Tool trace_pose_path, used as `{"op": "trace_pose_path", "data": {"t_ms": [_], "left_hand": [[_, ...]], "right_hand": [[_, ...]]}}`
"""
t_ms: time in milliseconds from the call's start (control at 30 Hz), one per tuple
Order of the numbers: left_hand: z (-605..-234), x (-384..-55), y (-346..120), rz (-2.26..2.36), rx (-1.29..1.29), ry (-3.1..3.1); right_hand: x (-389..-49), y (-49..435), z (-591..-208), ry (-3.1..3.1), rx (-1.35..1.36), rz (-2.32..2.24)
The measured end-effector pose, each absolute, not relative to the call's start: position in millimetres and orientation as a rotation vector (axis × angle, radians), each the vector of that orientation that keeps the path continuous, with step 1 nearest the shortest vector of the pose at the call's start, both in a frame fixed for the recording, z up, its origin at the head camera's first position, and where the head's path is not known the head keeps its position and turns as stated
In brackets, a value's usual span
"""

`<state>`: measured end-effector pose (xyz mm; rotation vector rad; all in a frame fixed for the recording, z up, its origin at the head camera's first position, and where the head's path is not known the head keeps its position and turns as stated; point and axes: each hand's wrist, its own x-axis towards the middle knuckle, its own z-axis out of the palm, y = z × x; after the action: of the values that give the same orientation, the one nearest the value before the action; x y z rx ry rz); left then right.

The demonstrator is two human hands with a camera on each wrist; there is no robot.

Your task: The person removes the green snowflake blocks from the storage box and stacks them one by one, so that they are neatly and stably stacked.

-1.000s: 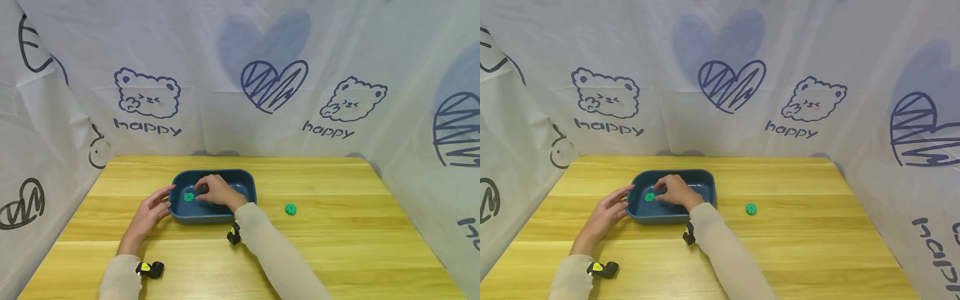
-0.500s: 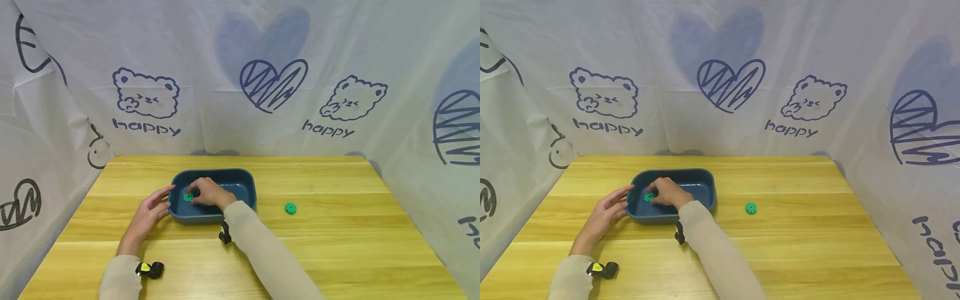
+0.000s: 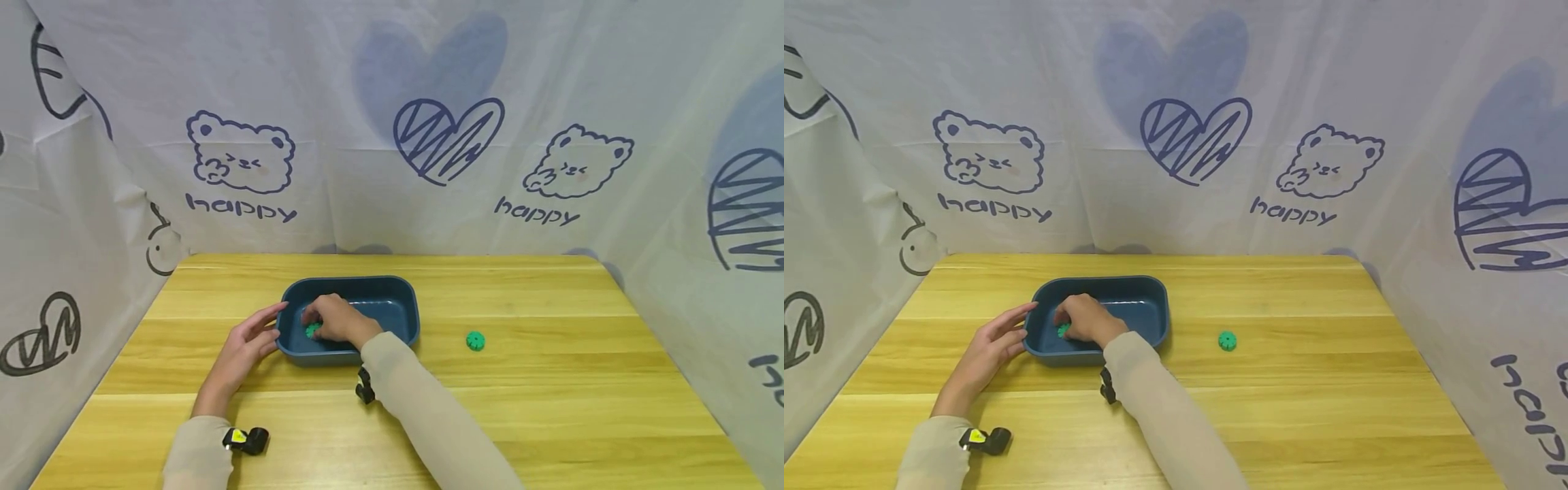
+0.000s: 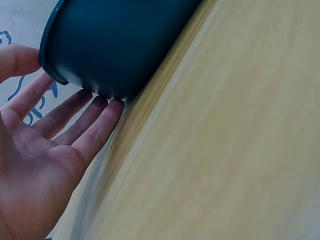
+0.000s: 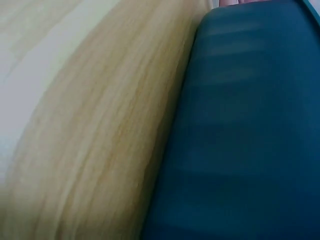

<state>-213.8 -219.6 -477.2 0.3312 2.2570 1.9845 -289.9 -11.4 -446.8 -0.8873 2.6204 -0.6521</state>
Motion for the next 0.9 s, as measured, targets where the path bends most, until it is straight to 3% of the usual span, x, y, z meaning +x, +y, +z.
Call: {"op": "trace_pose_path", "data": {"t_ms": [533,900], "left_hand": [[-477,-213,-218,1.982,0.310,2.267],[-477,-213,-218,1.982,0.307,2.265]], "right_hand": [[-293,4,-442,2.642,-0.869,-0.582],[-285,23,-423,2.684,-1.000,-0.637]]}}
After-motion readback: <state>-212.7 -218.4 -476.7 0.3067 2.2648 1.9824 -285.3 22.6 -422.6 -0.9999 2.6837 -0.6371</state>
